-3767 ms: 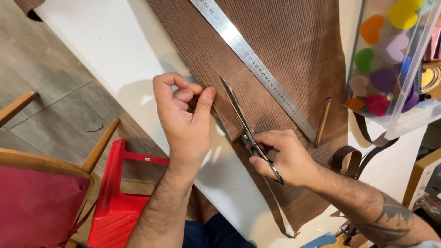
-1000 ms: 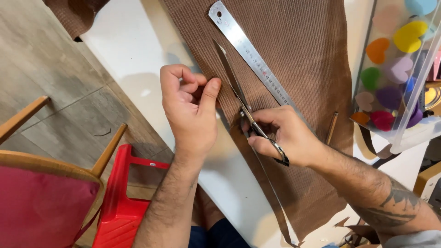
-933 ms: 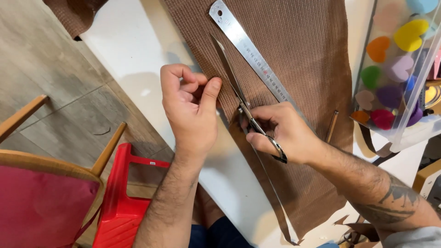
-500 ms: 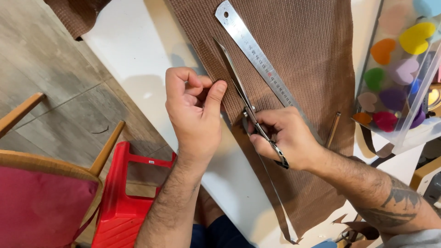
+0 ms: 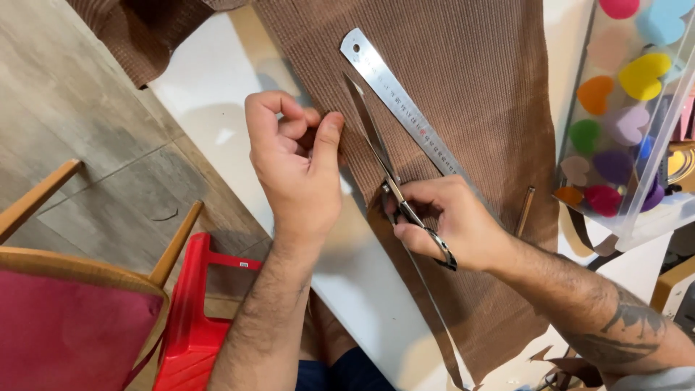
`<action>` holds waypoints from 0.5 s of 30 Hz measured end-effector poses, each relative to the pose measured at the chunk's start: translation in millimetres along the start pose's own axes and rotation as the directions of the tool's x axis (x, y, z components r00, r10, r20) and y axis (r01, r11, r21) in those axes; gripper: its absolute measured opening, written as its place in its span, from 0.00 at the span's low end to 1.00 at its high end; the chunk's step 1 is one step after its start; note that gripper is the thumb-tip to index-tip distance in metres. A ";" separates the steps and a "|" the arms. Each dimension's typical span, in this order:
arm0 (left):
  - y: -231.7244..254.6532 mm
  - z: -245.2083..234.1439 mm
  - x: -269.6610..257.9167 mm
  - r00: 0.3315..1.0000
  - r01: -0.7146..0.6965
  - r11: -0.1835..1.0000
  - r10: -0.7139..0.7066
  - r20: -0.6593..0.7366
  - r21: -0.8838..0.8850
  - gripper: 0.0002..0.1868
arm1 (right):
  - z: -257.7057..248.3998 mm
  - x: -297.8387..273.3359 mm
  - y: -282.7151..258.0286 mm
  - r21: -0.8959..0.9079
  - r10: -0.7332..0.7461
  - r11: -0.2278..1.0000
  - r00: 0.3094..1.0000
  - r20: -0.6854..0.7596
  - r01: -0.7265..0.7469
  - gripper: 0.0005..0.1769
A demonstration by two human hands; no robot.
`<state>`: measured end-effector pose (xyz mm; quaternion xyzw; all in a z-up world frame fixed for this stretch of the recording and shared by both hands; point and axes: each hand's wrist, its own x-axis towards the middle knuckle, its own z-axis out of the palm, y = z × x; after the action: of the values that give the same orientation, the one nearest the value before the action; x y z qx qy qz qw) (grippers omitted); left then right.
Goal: Measuring a piece of brown leather with a metal ruler, marking a line with a pencil, and cutting along the line with scissors to create a strip.
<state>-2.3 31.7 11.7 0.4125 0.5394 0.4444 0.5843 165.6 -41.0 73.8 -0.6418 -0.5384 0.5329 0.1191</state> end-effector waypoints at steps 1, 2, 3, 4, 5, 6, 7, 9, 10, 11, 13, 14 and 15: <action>-1.5 -0.1 0.0 1.000 -0.013 1.000 0.013 -0.010 0.001 0.17 | -2.0 3.4 -1.7 0.049 0.011 0.999 1.000 0.022 -0.012 0.06; -3.2 -0.9 -0.9 0.999 -0.025 1.000 0.025 -0.024 0.004 0.16 | -3.4 7.0 -2.9 0.099 0.019 0.995 0.999 0.049 -0.024 0.07; -2.9 -1.3 -2.7 0.999 -0.023 1.000 0.023 -0.026 0.005 0.16 | -3.3 8.5 -5.7 0.099 0.020 0.995 0.998 0.051 -0.025 0.07; -2.4 -0.9 -2.1 0.999 -0.024 1.000 0.024 -0.028 0.004 0.16 | -4.6 12.1 -8.6 0.113 0.029 0.993 0.998 0.055 -0.035 0.07; -2.1 -0.6 -1.3 0.999 -0.026 1.000 0.026 -0.031 0.004 0.16 | -5.9 15.8 -11.5 0.127 0.038 0.991 0.998 0.058 -0.045 0.06; -2.8 -0.6 -1.3 0.999 -0.023 1.000 0.023 -0.030 0.003 0.16 | -5.7 17.5 -12.8 0.127 0.041 0.991 0.997 0.059 -0.048 0.06; -3.8 -0.7 -1.3 0.999 -0.014 1.000 0.014 -0.032 0.007 0.16 | -5.3 19.2 -13.8 0.108 0.059 0.992 0.997 0.046 -0.064 0.05; -4.6 -1.2 -1.8 0.999 -0.005 1.000 0.006 -0.038 0.011 0.16 | -4.0 20.9 -13.7 0.089 0.075 0.993 0.997 0.037 -0.078 0.03; -4.5 -1.2 -1.8 0.999 -0.006 1.000 0.006 -0.035 0.005 0.16 | -3.3 20.8 -12.5 0.052 0.052 0.997 0.998 0.017 -0.053 0.05; -4.4 -1.1 -1.8 0.999 -0.006 1.000 0.006 -0.032 -0.002 0.16 | -2.8 20.6 -11.2 0.014 0.029 0.999 1.000 -0.001 -0.029 0.07; -4.6 -1.8 -1.8 0.999 -0.002 1.000 0.002 -0.032 -0.001 0.16 | -0.6 19.9 -9.8 -0.001 0.025 1.000 1.000 -0.006 -0.025 0.05; -5.3 -1.4 -1.1 1.000 -0.008 1.000 0.008 -0.029 -0.003 0.16 | 0.1 19.8 -8.5 -0.021 0.016 1.000 1.000 -0.017 -0.016 0.04; -5.9 -1.2 -1.5 1.000 -0.009 1.000 0.009 -0.027 -0.005 0.16 | 1.6 18.5 -7.1 -0.022 0.017 1.000 1.000 -0.019 -0.017 0.04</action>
<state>-3.0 28.7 6.3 0.4074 0.5445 0.4537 0.5760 157.6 -23.8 68.0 -0.6527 -0.5377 0.5217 0.1127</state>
